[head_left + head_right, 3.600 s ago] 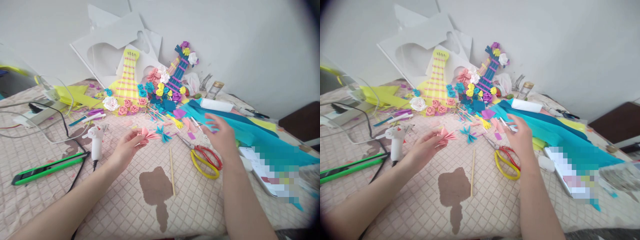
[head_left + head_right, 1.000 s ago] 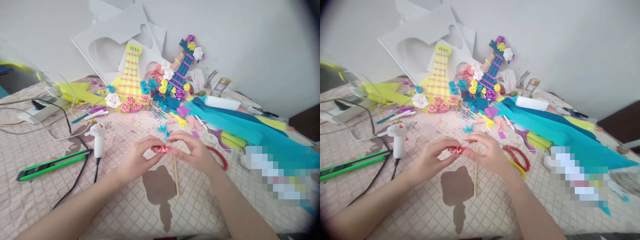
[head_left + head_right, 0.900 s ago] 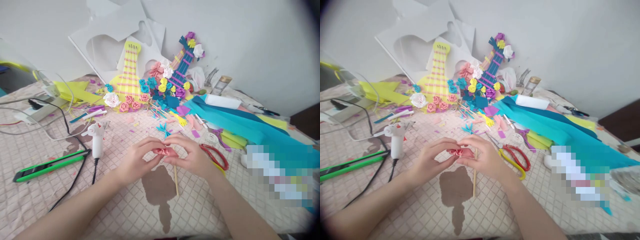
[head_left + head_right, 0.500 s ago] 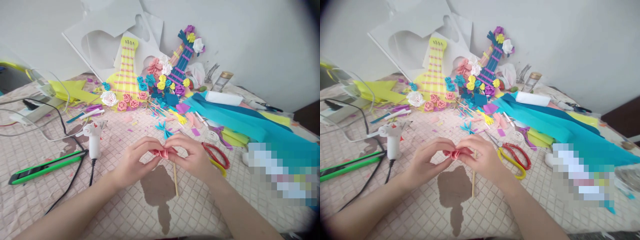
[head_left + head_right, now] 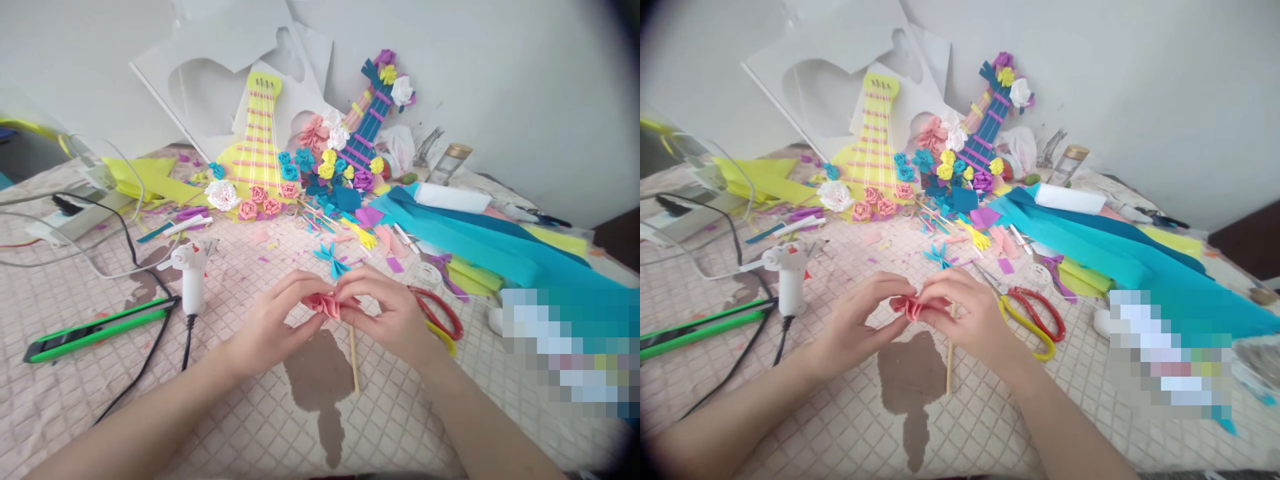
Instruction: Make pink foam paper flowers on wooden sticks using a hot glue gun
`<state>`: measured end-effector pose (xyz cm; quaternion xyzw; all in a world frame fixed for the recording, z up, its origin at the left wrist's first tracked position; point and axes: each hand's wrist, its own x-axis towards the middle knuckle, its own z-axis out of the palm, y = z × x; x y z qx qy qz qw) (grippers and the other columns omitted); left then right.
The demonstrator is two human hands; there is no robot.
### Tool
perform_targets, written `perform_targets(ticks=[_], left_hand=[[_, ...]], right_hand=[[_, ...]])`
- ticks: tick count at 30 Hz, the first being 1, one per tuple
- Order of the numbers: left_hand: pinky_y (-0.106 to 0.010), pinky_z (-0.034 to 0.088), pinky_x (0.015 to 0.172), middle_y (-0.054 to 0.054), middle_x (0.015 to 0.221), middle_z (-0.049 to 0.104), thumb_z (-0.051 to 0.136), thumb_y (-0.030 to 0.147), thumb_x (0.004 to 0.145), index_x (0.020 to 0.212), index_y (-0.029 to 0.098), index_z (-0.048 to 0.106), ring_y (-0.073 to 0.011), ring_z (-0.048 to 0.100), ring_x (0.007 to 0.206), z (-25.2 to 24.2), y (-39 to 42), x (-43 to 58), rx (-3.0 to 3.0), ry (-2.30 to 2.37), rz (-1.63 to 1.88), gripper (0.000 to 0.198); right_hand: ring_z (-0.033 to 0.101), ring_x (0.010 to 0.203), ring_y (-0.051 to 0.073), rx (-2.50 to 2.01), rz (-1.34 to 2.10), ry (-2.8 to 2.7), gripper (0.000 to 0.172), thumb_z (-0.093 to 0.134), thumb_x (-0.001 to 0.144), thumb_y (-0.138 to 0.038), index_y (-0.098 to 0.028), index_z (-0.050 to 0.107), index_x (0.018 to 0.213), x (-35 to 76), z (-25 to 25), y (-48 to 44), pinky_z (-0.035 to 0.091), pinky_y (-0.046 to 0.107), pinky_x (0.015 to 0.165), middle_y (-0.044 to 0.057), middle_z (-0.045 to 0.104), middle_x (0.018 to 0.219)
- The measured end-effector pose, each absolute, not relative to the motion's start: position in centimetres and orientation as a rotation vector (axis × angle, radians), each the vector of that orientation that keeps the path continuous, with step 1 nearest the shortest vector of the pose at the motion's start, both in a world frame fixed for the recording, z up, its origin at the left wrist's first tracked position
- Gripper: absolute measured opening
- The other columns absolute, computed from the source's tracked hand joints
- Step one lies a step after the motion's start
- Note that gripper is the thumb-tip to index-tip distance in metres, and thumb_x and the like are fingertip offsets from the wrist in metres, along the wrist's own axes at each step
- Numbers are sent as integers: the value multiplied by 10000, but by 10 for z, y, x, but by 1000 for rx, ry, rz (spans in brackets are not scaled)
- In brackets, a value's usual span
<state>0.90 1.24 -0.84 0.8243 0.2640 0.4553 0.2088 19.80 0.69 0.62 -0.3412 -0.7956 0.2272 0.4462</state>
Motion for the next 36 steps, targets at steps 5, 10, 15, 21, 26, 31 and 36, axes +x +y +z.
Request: perform_targets(ticks=[5, 10, 15, 21, 26, 31, 36], left_hand=[[-292, 505, 791, -73, 985, 620, 574, 70, 799, 1057, 180, 537, -151, 593, 904, -8, 12, 9, 2291, 717, 1239, 283], [-289, 504, 785, -70, 980, 624, 581, 80, 799, 1041, 181, 547, -150, 593, 897, -9, 12, 9, 2256, 719, 1217, 265], [-293, 508, 781, -63, 960, 638, 584, 97, 801, 1038, 187, 559, -151, 604, 885, -9, 13, 9, 2224, 722, 1223, 255], [-295, 515, 774, -70, 963, 643, 598, 121, 798, 1035, 184, 564, -155, 608, 875, -8, 13, 10, 2184, 689, 1226, 247], [-293, 512, 805, -69, 1013, 626, 593, 129, 804, 1064, 190, 561, -154, 599, 911, -8, 11, 10, 2033, 713, 1164, 269], [-334, 506, 843, -87, 1057, 634, 595, 215, 821, 1086, 179, 575, -185, 602, 965, -1, 9, 9, 1808, 745, 942, 268], [-310, 504, 794, -62, 947, 639, 595, 211, 816, 956, 175, 620, -165, 601, 882, 2, 11, 9, 1721, 714, 899, 147]], right_hand=[[608, 778, 149, -842, 480, -1955, 68, 674, 761, -195, -209, 612, 785, 199, 5, 7, 497, 319, 703, 25, 632, 827], [595, 756, 160, -815, 301, -1992, 70, 674, 760, -181, -211, 612, 773, 200, 5, 7, 489, 331, 674, 34, 635, 806], [587, 739, 154, -759, 210, -2040, 102, 682, 744, -148, -209, 601, 757, 201, 7, 8, 479, 326, 673, 26, 631, 791], [571, 886, 185, -743, 283, -2165, 113, 693, 745, -248, -210, 616, 819, 203, 9, 7, 468, 374, 795, 51, 614, 924], [565, 858, 176, -818, 405, -2099, 93, 670, 769, -239, -211, 656, 857, 202, 9, 6, 476, 360, 773, 53, 587, 897], [577, 813, 151, -767, 616, -2003, 52, 633, 794, -205, -217, 655, 840, 200, 9, 4, 501, 318, 716, 32, 562, 852], [572, 760, 138, -756, 617, -1982, 82, 652, 779, -200, -226, 648, 857, 199, 7, 5, 493, 305, 665, 14, 564, 810]])
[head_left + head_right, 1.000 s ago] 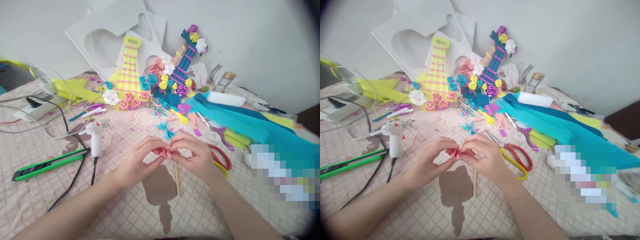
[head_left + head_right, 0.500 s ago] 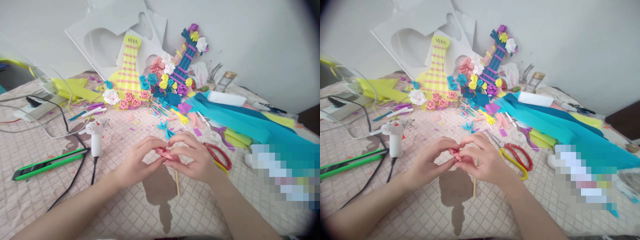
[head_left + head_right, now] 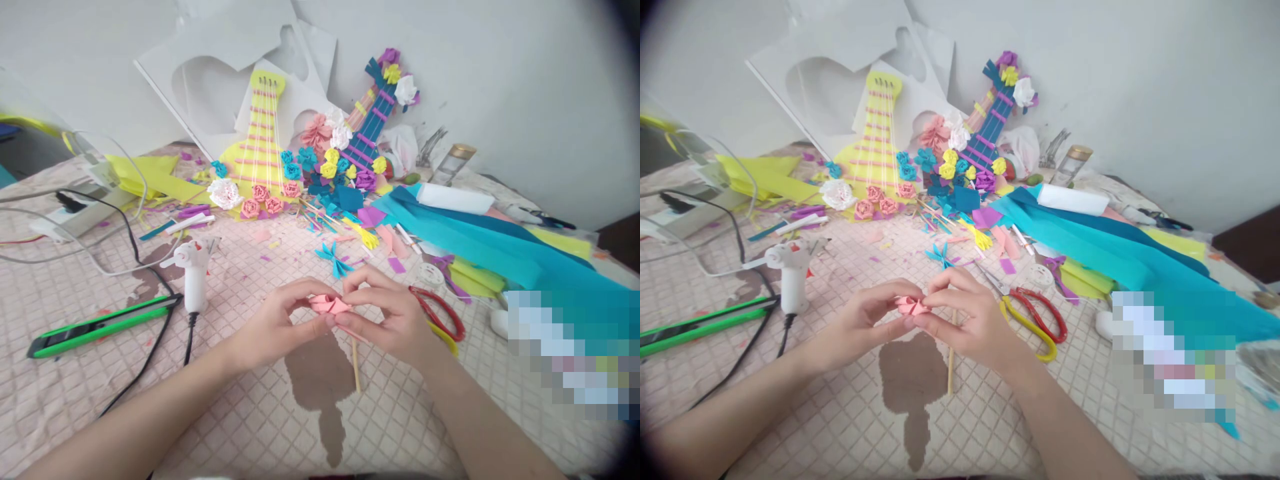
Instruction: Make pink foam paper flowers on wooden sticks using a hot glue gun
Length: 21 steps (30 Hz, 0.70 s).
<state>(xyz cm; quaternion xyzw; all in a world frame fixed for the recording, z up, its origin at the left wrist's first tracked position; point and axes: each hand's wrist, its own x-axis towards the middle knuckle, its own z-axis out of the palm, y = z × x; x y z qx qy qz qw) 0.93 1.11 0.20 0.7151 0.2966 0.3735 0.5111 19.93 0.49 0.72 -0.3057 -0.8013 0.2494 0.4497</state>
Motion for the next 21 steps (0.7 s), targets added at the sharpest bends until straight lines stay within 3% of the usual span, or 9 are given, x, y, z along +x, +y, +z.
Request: perform_targets(ticks=[7, 14, 21], left_hand=[[-270, 468, 751, -31, 911, 576, 608, 163, 795, 860, 175, 577, -132, 558, 839, 0, 12, 9, 1609, 644, 906, 73], [-240, 420, 617, 4, 778, 498, 578, 220, 814, 841, 171, 538, -99, 465, 657, 5, 8, 10, 1551, 703, 835, 69], [-244, 441, 666, -13, 815, 507, 567, 215, 824, 834, 157, 542, -110, 497, 737, 1, 10, 11, 1541, 716, 903, 65]], right_hand=[[576, 778, 134, -764, 662, -2008, 59, 642, 784, -172, -201, 643, 836, 199, 8, 5, 484, 302, 687, 24, 585, 829], [596, 740, 128, -833, 836, -1991, 43, 604, 814, -197, -180, 630, 785, 196, 8, 6, 483, 294, 700, 16, 629, 774], [591, 706, 129, -1019, 801, -1971, 109, 614, 803, -232, -180, 619, 708, 194, 6, 6, 463, 285, 678, 13, 642, 732]])
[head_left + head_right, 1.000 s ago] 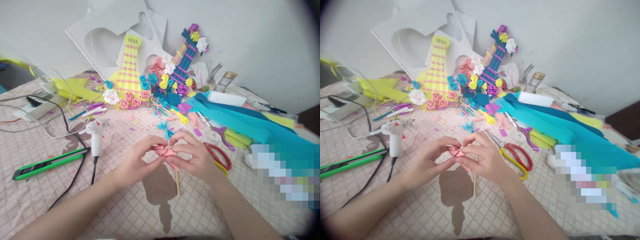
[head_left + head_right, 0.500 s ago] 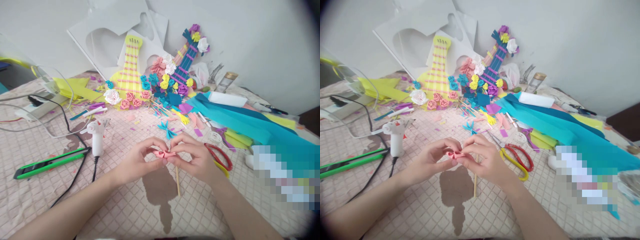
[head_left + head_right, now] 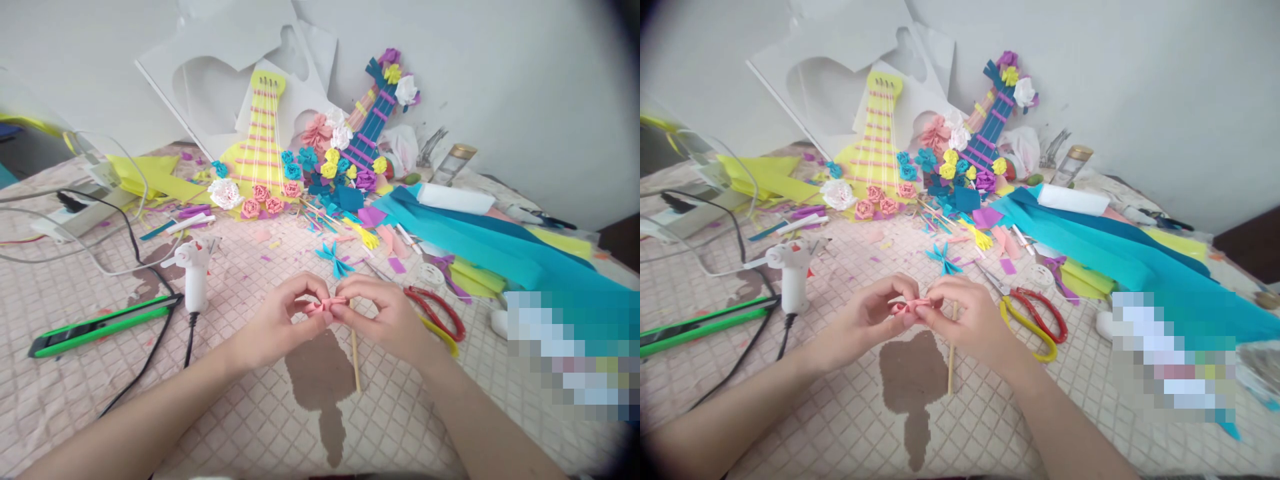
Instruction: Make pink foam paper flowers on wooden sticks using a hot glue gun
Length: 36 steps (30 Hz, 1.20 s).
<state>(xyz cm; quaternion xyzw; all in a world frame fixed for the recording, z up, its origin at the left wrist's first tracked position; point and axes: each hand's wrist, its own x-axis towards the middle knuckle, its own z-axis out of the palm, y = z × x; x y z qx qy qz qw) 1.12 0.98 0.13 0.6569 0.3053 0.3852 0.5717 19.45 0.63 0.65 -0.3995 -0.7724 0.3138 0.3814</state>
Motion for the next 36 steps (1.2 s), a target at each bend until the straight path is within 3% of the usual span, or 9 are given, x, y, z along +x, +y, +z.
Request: perform_targets(ticks=[6, 11, 19, 31, 36], left_hand=[[-282, 470, 754, -15, 834, 552, 593, 207, 807, 848, 147, 562, -119, 544, 783, -1, 11, 13, 1546, 795, 879, 79], [-293, 484, 714, -55, 885, 595, 591, 257, 802, 881, 126, 603, -152, 564, 805, -2, 11, 15, 1533, 874, 752, 154], [-240, 475, 703, -18, 816, 571, 579, 246, 810, 808, 133, 591, -119, 551, 773, -3, 13, 12, 1555, 915, 808, 113], [-237, 480, 683, -31, 833, 629, 555, 316, 827, 839, 139, 620, -135, 577, 779, -5, 16, 13, 1581, 996, 681, 189], [-222, 469, 662, -29, 824, 615, 553, 307, 826, 833, 139, 620, -132, 562, 782, -3, 16, 13, 1563, 1038, 747, 180]], right_hand=[[605, 738, 129, -1123, 874, -1896, 95, 653, 780, -288, -199, 654, 748, 195, 4, 8, 464, 274, 696, 6, 655, 763], [598, 724, 124, -1129, 898, -1917, 125, 641, 788, -298, -192, 657, 723, 196, 3, 10, 458, 271, 697, 1, 654, 741], [616, 796, 144, -1268, 1111, -1915, 163, 629, 781, -342, -196, 682, 827, 199, 6, 10, 462, 266, 712, 11, 688, 832], [603, 745, 136, -1390, 929, -1953, 135, 553, 802, -275, -191, 658, 795, 202, 7, 14, 438, 249, 656, 11, 688, 819], [472, 504, 116, -1854, 709, -2150, 320, 550, 779, -400, -171, 569, 555, 207, -1, 14, 287, 255, 472, 10, 571, 534]])
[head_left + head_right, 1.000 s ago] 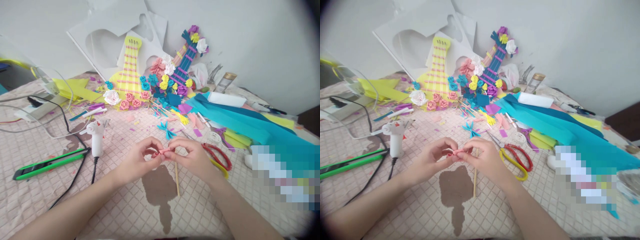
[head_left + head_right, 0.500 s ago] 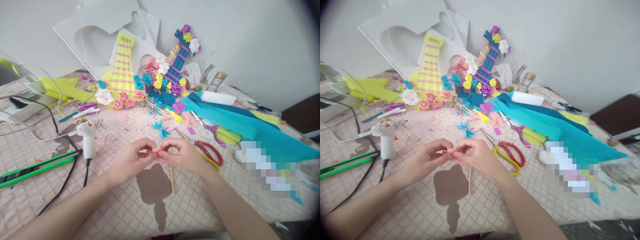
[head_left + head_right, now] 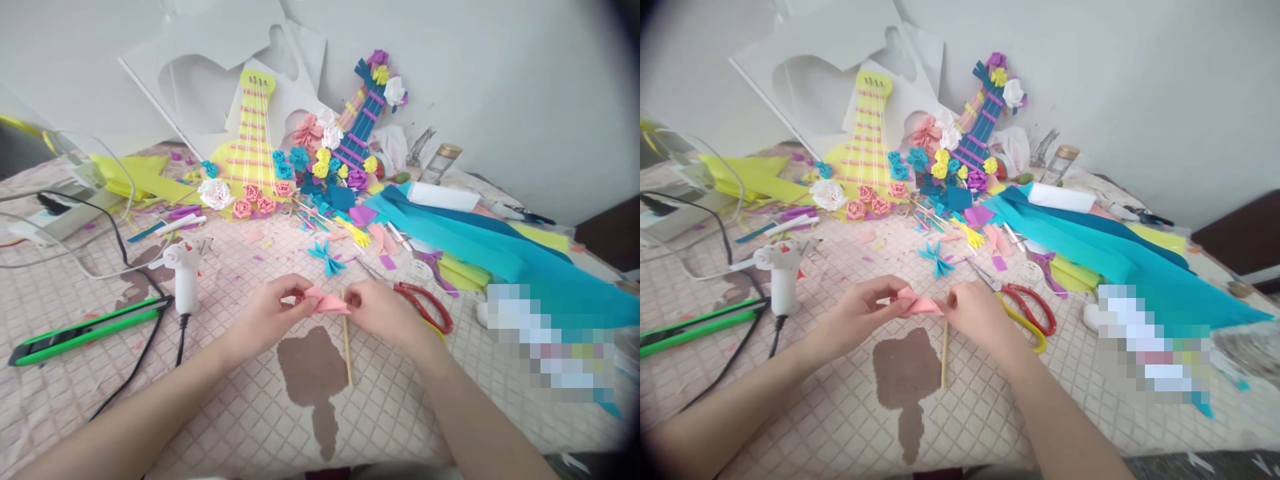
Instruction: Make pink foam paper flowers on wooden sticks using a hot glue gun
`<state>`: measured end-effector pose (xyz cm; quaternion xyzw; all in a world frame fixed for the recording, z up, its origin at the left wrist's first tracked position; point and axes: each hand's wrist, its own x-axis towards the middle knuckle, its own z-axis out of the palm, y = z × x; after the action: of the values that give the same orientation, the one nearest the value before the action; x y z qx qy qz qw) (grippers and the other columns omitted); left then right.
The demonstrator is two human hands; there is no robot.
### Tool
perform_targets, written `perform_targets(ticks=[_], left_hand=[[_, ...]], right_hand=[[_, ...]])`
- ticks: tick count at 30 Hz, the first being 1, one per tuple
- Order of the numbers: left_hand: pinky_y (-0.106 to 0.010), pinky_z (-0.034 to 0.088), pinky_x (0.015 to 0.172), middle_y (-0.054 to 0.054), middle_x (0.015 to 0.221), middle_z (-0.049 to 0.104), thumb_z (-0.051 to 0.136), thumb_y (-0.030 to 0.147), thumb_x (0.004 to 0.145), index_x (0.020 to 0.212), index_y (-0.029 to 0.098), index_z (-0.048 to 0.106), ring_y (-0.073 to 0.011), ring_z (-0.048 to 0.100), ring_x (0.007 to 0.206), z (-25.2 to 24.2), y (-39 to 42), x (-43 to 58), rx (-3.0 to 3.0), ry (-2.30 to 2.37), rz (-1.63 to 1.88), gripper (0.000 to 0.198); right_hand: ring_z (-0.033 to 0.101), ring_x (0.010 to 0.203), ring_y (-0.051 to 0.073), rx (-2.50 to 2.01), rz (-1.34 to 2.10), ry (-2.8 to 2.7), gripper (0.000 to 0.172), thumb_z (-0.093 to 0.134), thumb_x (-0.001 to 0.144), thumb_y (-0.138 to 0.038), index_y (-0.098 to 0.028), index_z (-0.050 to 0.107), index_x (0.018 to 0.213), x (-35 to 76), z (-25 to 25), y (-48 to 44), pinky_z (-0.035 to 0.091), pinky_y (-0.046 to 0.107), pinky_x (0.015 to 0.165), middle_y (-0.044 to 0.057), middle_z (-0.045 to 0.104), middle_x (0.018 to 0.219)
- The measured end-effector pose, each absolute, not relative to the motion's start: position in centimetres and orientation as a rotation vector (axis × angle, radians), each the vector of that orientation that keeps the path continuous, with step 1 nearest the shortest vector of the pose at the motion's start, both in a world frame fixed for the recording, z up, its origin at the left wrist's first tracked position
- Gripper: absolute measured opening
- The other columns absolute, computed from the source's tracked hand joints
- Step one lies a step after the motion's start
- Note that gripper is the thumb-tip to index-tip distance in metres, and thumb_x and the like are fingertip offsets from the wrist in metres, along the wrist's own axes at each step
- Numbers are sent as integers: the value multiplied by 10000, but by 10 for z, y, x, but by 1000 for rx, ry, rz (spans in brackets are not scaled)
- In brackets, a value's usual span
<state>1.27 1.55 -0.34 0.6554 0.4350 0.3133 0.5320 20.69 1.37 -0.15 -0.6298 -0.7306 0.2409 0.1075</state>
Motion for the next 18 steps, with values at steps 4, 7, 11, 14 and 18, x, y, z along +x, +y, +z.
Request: perform_targets(ticks=[4, 7, 11, 14, 18], left_hand=[[-222, 465, 662, -38, 813, 610, 544, 293, 829, 826, 127, 624, -136, 554, 784, -1, 17, 13, 1559, 1083, 777, 184], [-225, 468, 664, -40, 814, 614, 546, 313, 830, 827, 128, 629, -139, 556, 785, -1, 19, 11, 1562, 1106, 811, 203], [-238, 483, 693, -42, 858, 637, 555, 331, 825, 842, 145, 642, -151, 573, 825, -5, 20, 10, 1592, 1135, 828, 206], [-260, 493, 711, -43, 870, 657, 543, 349, 829, 844, 162, 656, -160, 594, 830, -6, 20, 10, 1629, 1149, 780, 219], [-268, 505, 677, -43, 819, 664, 541, 368, 822, 809, 162, 660, -163, 607, 774, -8, 20, 12, 1625, 1134, 723, 239]], right_hand=[[398, 457, 98, -1921, 739, -2278, 320, 557, 757, -360, -176, 499, 502, 205, -3, 11, 213, 253, 450, -14, 495, 473], [478, 523, 115, -1910, 729, -2229, 228, 499, 785, -255, -180, 505, 570, 207, 2, 14, 262, 251, 487, -1, 564, 560], [569, 667, 135, -1720, 799, -1928, 192, 368, 900, -279, -195, 490, 777, 214, 8, 16, 375, 260, 609, 14, 622, 716], [550, 649, 122, -1420, 976, -1773, 217, 347, 929, -366, -201, 465, 851, 216, 8, 15, 410, 274, 669, -14, 551, 667], [426, 503, 86, -1224, 1282, -1666, 235, 358, 929, -389, -192, 485, 919, 211, 6, 13, 363, 246, 533, -54, 429, 591]])
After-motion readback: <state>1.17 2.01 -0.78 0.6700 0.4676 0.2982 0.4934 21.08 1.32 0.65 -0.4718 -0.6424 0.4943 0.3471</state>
